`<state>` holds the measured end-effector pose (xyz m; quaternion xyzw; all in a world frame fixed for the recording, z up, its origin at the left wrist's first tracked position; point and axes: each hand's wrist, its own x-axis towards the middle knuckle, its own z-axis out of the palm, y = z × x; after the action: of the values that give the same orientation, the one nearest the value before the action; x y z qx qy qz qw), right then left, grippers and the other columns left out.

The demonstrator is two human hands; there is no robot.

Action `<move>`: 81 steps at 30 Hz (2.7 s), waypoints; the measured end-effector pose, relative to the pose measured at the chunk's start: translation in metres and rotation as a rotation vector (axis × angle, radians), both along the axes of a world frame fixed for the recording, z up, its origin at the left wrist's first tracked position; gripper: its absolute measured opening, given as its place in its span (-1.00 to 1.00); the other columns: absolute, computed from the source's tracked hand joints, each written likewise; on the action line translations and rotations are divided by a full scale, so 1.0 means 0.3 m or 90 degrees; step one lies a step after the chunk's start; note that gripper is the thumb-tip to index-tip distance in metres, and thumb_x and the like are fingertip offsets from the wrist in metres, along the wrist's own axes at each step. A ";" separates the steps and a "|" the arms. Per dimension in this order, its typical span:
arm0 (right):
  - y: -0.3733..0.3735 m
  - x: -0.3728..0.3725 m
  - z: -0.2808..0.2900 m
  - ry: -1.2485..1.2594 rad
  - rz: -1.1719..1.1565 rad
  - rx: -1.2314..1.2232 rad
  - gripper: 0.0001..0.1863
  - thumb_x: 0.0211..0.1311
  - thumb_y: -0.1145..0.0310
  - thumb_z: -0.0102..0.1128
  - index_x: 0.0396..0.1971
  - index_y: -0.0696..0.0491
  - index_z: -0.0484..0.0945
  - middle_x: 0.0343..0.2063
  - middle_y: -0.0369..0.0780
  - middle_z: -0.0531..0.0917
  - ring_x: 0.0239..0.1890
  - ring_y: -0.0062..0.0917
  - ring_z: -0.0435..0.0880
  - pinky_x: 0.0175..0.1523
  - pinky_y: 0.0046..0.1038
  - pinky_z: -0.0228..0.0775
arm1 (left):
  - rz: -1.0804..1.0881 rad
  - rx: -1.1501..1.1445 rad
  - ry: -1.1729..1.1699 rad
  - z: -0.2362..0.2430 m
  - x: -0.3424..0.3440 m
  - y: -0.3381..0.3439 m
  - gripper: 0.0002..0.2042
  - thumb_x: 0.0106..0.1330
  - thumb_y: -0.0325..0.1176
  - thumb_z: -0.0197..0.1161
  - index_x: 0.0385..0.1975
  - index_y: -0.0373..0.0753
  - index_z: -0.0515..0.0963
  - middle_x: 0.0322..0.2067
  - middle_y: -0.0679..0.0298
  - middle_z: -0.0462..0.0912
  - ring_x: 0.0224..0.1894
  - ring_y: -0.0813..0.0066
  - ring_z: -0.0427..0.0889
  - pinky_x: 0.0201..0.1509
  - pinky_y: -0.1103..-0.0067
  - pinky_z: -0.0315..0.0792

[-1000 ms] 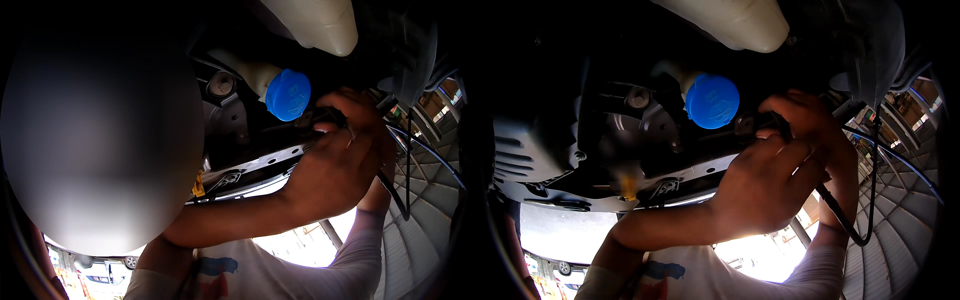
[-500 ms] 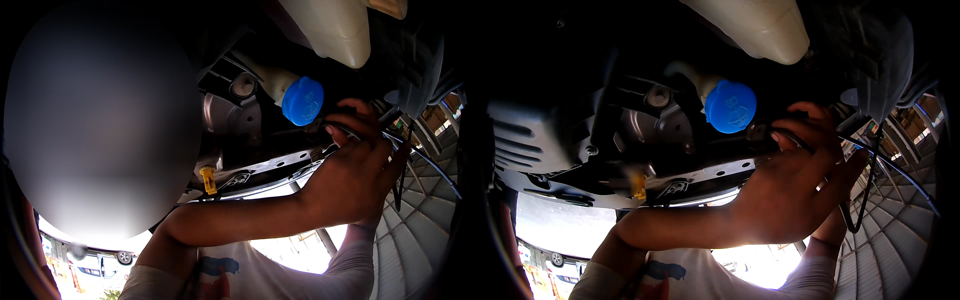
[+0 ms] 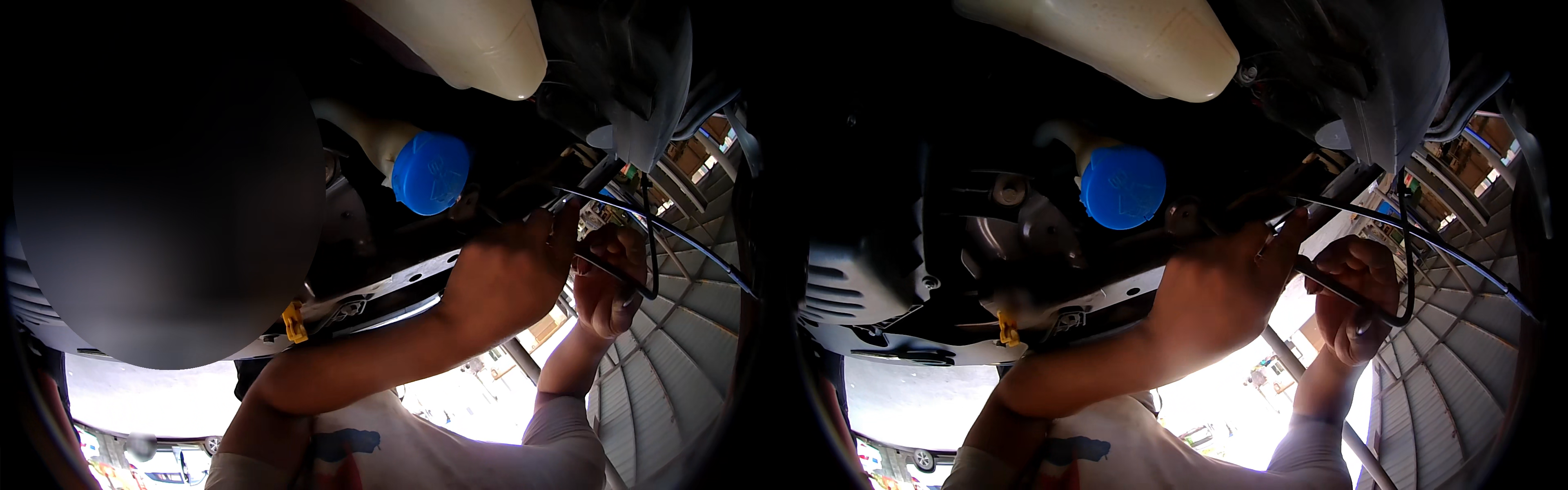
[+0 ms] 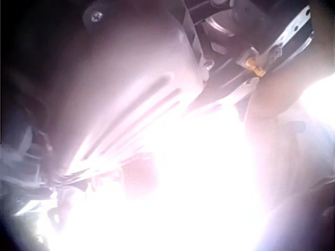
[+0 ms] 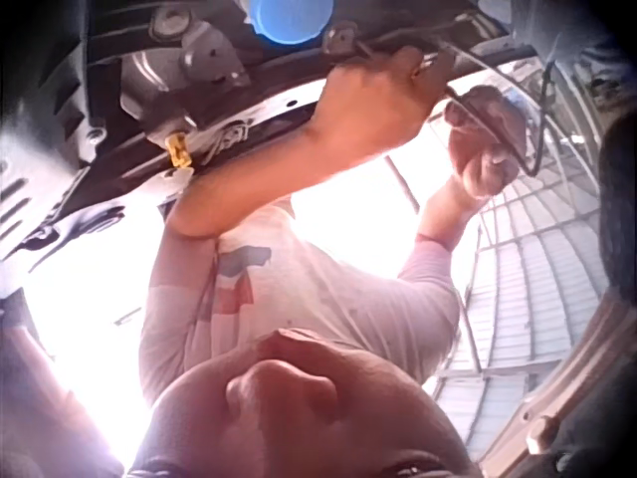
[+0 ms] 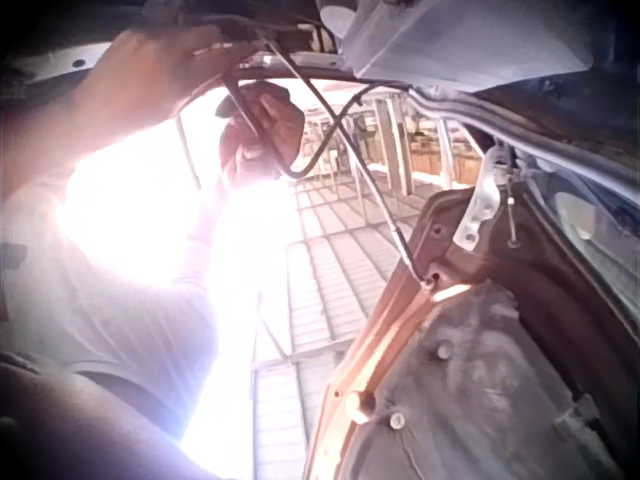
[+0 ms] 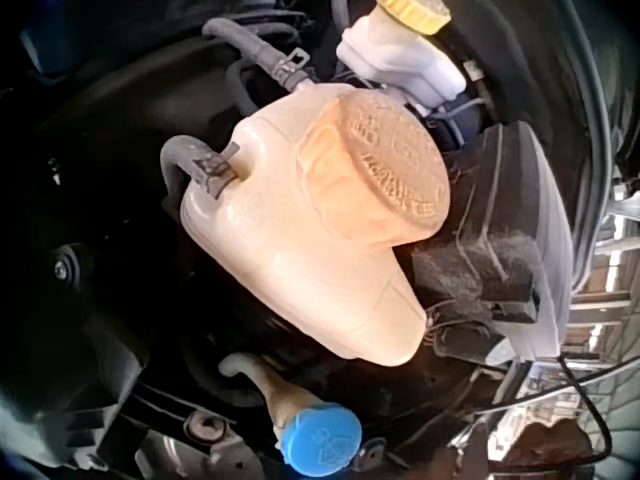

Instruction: The person retrieves a pair of scissors from a shelf and walks to a car with its hood open. They use the scissors to cut a wire near the headlight assembly, then strip the wire ends and twist them together. The person then connects the wires to a component under the hood and secures them.

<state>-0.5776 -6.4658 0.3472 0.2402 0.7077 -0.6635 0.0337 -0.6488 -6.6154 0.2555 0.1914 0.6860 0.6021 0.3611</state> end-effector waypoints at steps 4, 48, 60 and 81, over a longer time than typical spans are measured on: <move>-0.049 -0.048 -0.035 0.032 0.036 0.106 -0.47 0.20 0.12 0.18 -0.08 0.32 0.39 -0.13 0.10 0.51 -0.20 -0.35 0.57 -0.29 -0.54 0.48 | -0.022 -0.024 0.018 -0.020 -0.007 0.000 -0.44 0.03 -0.50 0.15 0.12 -0.43 0.30 -0.10 -0.04 0.41 -0.44 0.29 0.60 -0.55 0.50 0.50; -0.123 -0.057 -0.218 -0.147 0.184 0.572 -0.57 -0.04 0.19 0.24 -0.16 0.08 0.48 -0.19 -0.11 0.50 -0.01 -0.18 0.39 0.11 -0.18 0.14 | 0.044 0.036 0.343 0.068 -0.080 0.059 -0.72 0.18 -0.43 0.21 -0.11 -0.37 0.53 -0.26 0.08 0.57 -0.31 0.22 0.56 -0.25 0.46 0.43; -0.105 0.032 -0.105 -0.045 0.061 0.584 -0.79 0.00 0.55 0.26 -0.29 0.10 0.61 -0.29 -0.16 0.64 -0.24 -0.46 0.63 -0.14 -0.49 0.45 | -0.049 -0.156 0.184 -0.072 -0.112 0.142 -0.83 0.25 -0.31 0.12 -0.46 -0.27 0.55 -0.46 -0.02 0.61 -0.38 -0.03 0.61 -0.32 0.29 0.49; 0.382 -0.086 -0.095 0.197 0.114 0.640 -0.68 0.16 0.43 0.26 -0.05 0.00 0.56 -0.43 -0.33 0.60 -0.55 -0.76 0.45 -0.46 -0.68 0.29 | -0.259 -0.289 0.503 0.015 -0.091 -0.012 -0.62 0.07 -0.64 0.18 -0.05 -0.44 0.41 -0.19 -0.10 0.48 -0.16 0.10 0.58 -0.05 0.44 0.53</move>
<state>-0.6034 -6.3514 0.3188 0.0649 0.9528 -0.2648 -0.1338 -0.6761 -6.6190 0.2601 0.4511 0.8330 0.2362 0.2164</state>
